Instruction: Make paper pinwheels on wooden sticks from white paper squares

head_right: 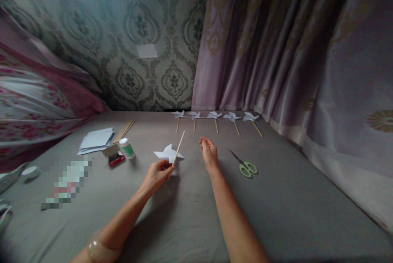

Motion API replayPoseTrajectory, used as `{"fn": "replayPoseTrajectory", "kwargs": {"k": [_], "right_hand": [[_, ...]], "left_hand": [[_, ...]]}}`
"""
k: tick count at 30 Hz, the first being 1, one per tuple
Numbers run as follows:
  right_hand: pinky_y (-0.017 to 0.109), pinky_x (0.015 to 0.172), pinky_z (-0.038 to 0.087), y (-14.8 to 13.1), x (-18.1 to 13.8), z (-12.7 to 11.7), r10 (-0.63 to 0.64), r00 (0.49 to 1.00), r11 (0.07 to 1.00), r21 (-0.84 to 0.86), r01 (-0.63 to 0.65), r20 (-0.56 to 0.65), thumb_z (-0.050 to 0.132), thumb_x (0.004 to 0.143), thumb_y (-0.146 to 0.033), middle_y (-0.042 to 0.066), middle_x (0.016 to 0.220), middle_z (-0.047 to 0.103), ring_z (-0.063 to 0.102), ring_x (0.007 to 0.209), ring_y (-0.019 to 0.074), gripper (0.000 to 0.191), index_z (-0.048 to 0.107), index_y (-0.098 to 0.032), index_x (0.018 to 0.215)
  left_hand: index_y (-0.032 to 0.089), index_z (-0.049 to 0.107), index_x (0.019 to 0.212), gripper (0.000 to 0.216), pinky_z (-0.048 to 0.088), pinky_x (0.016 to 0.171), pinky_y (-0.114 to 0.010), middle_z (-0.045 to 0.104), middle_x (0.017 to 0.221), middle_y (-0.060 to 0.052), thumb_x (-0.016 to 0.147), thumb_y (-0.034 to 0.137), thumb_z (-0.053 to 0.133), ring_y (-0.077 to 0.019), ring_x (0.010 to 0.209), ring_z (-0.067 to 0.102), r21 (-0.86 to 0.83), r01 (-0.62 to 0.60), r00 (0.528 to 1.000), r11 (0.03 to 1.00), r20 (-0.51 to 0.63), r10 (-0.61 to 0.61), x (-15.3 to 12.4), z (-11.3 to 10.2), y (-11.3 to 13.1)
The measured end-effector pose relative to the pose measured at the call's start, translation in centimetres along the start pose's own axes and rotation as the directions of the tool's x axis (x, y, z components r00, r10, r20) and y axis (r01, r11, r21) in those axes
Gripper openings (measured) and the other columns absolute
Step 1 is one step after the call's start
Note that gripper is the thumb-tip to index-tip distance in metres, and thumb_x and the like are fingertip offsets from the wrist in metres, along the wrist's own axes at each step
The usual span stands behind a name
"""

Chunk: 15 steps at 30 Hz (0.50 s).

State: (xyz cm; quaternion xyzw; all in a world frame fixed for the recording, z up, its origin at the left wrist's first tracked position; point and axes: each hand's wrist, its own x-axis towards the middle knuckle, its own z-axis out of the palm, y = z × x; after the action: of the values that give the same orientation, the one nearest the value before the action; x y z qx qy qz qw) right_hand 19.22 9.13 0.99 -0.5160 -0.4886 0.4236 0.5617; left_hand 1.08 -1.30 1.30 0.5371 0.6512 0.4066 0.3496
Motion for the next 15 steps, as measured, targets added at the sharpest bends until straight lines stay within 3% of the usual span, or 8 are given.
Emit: {"fn": "replayPoseTrajectory", "kwargs": {"k": [6,12,15], "right_hand": [[0.025,0.061,0.047,0.9,-0.7,-0.1,0.02,0.999,0.995,-0.102,-0.017,0.027,0.051,0.077,-0.05,0.008,0.088,0.07,0.061,0.071,0.015,0.043,0.064,-0.015,0.097],[0.019,0.044,0.041,1.5,-2.9,1.1,0.194,0.949,0.951,-0.284,-0.12,0.25,0.067,0.069,-0.042,-0.001,0.06,0.064,0.056,0.047,0.0103,0.033,0.061,-0.016,0.089],[0.017,0.037,0.036,1.6,-3.5,2.0,0.241,0.929,0.945,-0.284,-0.159,0.281,0.066,0.072,-0.036,-0.002,0.058,0.063,0.052,0.04,0.0086,0.024,0.059,-0.016,0.084]], "left_hand": [[0.013,0.069,0.079,0.024,0.037,0.054,-0.022,0.062,0.064,-0.002,0.073,0.03,0.054,-0.0134,0.057,0.053,0.118,-0.013,0.994,0.993,0.11,0.0,-1.0,1.6,0.7],[0.014,0.07,0.083,0.024,0.039,0.06,-0.023,0.068,0.074,-0.005,0.077,0.029,0.053,-0.0156,0.066,0.057,0.158,-0.074,0.989,0.985,0.135,0.052,-1.5,2.2,1.1],[0.014,0.07,0.084,0.026,0.039,0.059,-0.024,0.067,0.071,-0.003,0.078,0.032,0.053,-0.0153,0.063,0.056,0.179,-0.125,0.979,0.976,0.182,0.092,-1.5,1.9,1.0]]}}
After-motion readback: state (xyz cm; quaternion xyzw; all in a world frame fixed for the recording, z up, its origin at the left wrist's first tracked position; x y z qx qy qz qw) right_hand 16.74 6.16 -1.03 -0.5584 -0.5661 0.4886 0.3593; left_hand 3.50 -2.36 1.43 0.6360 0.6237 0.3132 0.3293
